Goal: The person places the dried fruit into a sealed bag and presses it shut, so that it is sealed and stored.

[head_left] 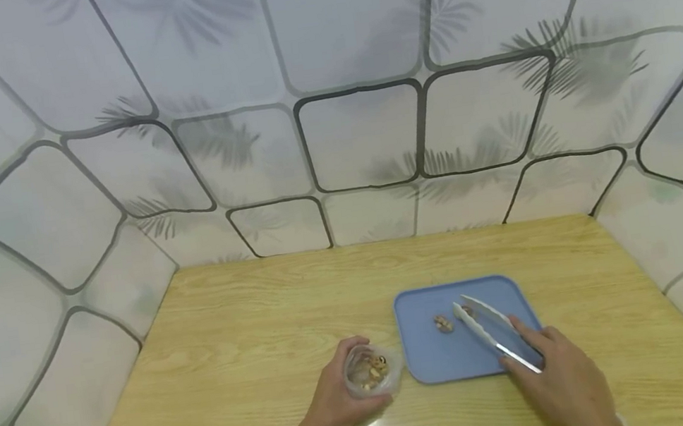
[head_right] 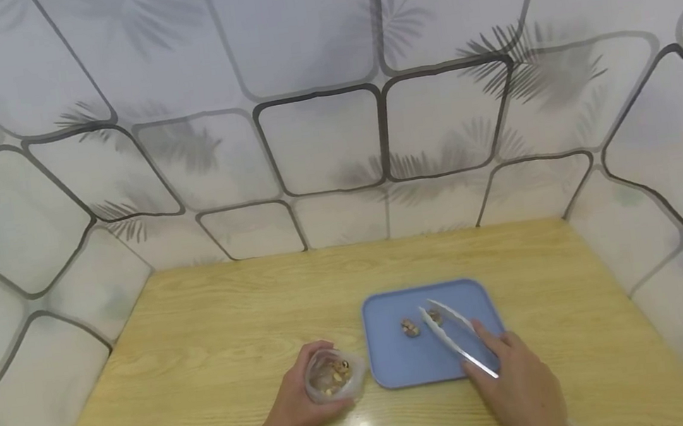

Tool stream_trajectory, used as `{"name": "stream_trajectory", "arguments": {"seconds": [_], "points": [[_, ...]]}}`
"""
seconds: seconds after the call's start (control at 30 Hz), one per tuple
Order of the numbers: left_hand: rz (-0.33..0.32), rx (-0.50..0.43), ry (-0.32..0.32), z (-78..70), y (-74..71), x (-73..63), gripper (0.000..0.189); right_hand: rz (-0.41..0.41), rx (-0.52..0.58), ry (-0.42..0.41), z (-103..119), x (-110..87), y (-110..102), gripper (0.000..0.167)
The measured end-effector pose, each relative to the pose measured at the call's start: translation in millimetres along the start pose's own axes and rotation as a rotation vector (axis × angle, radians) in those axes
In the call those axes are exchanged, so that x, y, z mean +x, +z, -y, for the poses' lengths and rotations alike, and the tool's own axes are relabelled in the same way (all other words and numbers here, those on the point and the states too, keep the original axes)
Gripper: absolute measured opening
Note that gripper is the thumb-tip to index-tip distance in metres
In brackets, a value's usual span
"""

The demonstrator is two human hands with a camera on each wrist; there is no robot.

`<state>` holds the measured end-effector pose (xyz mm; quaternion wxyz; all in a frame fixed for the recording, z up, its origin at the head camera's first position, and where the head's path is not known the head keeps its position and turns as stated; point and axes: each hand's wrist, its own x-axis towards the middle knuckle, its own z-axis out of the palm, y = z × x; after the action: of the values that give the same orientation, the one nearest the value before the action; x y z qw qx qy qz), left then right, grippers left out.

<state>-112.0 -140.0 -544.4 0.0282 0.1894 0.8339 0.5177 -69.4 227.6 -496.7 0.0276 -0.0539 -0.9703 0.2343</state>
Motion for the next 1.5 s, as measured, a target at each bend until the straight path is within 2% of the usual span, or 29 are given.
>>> {"name": "stream_trajectory", "arguments": {"seconds": [0.37, 0.6, 0.8, 1.07, 1.27, 1.5], "points": [[-0.005, 0.004, -0.004, 1.1, 1.0, -0.7, 0.091, 0.068, -0.041, 0.043, -1.7, 6.6, -8.2, 0.079], [-0.007, 0.013, 0.008, -0.4, 0.6, -0.1, 0.09, 0.147, -0.081, 0.047, 1.3, 10.7, -19.9, 0.08], [-0.006, 0.018, 0.014, -0.4, 0.4, -0.2, 0.09, 0.159, -0.097, 0.044, 3.8, 14.6, -21.6, 0.078], [-0.016, 0.023, 0.024, 2.4, 1.1, -0.9, 0.091, 0.108, -0.075, 0.016, 4.0, 11.7, -19.2, 0.076], [-0.017, 0.027, 0.023, 2.1, 1.1, -0.8, 0.091, 0.039, -0.063, -0.026, 3.6, 5.9, -20.2, 0.073], [-0.009, 0.016, 0.018, 0.6, 0.4, 0.4, 0.09, -0.048, 0.024, -0.092, 8.9, 1.8, -16.4, 0.07]]}}
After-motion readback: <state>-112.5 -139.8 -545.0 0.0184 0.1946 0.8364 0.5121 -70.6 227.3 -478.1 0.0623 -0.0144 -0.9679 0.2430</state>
